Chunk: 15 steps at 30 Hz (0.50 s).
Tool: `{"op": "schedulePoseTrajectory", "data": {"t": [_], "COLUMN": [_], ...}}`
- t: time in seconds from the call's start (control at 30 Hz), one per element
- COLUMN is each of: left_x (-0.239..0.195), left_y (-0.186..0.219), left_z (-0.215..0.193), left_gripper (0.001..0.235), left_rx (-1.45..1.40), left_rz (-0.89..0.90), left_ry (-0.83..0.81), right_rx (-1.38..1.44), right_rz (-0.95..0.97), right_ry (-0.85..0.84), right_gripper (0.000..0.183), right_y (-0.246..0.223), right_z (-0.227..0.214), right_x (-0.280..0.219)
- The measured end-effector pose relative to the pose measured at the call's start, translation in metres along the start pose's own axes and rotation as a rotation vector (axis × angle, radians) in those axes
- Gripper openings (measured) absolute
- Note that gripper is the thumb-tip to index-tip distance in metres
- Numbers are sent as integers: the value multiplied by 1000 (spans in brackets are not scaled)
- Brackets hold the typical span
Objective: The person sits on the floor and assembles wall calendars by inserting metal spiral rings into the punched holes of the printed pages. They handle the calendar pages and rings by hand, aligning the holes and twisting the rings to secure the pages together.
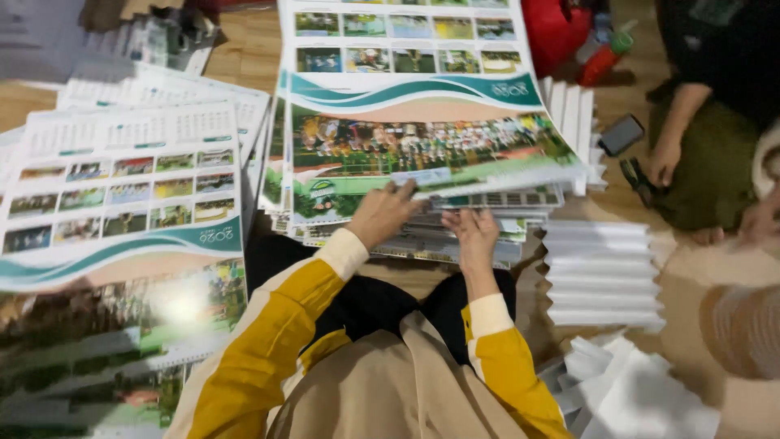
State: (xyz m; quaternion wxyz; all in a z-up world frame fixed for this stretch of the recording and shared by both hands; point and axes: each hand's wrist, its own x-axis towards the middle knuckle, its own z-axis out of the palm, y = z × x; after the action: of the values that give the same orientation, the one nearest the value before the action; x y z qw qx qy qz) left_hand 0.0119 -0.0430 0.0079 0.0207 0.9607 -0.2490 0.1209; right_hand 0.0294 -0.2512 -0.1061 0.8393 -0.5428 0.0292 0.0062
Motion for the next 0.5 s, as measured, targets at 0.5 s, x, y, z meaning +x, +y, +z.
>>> {"op": "schedulePoseTrajectory", "data": {"t": [0.5], "left_x": [-353], "left_y": [-159], "left_z": [-133], "left_gripper": [75], "left_rx": [715], "left_rz": [-1510], "left_ry": [1081], "right_rx": [-460], "right_rz": [51], "right_ry": [358], "right_gripper": [9], "right_y": [10], "right_z": [-12], "right_x": [-46]}}
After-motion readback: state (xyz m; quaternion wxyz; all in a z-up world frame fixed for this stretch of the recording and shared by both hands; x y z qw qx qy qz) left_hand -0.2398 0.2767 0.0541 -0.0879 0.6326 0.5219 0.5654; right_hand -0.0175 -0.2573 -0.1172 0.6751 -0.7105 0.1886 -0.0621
